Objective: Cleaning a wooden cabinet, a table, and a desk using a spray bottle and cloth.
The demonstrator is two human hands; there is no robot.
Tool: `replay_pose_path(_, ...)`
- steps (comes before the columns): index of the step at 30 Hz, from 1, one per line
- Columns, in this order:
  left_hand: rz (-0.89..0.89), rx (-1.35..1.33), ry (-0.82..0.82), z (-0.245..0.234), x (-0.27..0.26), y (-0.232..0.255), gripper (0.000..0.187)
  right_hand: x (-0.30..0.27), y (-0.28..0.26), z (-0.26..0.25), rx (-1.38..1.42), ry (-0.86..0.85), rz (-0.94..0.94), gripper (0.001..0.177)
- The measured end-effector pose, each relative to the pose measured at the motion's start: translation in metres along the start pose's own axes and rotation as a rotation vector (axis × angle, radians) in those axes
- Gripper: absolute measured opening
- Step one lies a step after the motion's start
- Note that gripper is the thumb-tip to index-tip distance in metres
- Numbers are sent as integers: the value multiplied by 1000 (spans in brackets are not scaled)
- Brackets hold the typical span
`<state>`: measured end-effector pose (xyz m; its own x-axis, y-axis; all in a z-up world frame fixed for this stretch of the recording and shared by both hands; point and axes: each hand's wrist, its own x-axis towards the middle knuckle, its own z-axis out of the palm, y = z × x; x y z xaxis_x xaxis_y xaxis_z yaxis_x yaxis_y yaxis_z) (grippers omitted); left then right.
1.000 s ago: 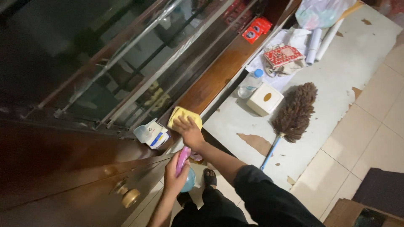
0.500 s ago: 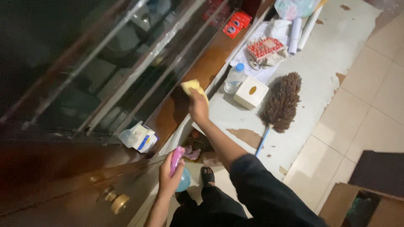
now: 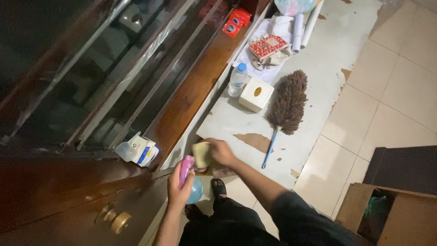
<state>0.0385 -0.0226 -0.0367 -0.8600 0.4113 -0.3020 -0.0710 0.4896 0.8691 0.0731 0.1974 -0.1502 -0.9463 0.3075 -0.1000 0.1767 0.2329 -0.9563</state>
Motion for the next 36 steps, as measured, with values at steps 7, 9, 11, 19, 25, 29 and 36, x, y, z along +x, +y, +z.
replay_pose_path(7, 184, -103, -82, -6, 0, 18, 45, -107, 79, -126, -223, 356, 399, 47)
replay_pose_path(9, 272, -80, -113, -5, 2, 10, 46, -130, 84, -154, -356, 508, 600, 42)
replay_pose_path(11, 296, -136, -148, -2, 0, 13, 45, -138, 74, -163, -436, 514, 672, 43)
replay_pose_path(19, 254, -98, -276, -7, -16, 7, 47, -136, 75, -129, -552, 397, 891, 51)
replay_pose_path(25, 379, -127, -313, -25, -32, -24, 49, -105, 77, -108, -580, 360, 983, 53)
replay_pose_path(29, 324, -66, -268, -38, -45, -36, 47, -101, 125, -99, -473, 452, 995, 42)
replay_pose_path(36, 328, -150, -295, -62, -53, -48, 49, -128, 93, -63, 601, 480, 671, 36)
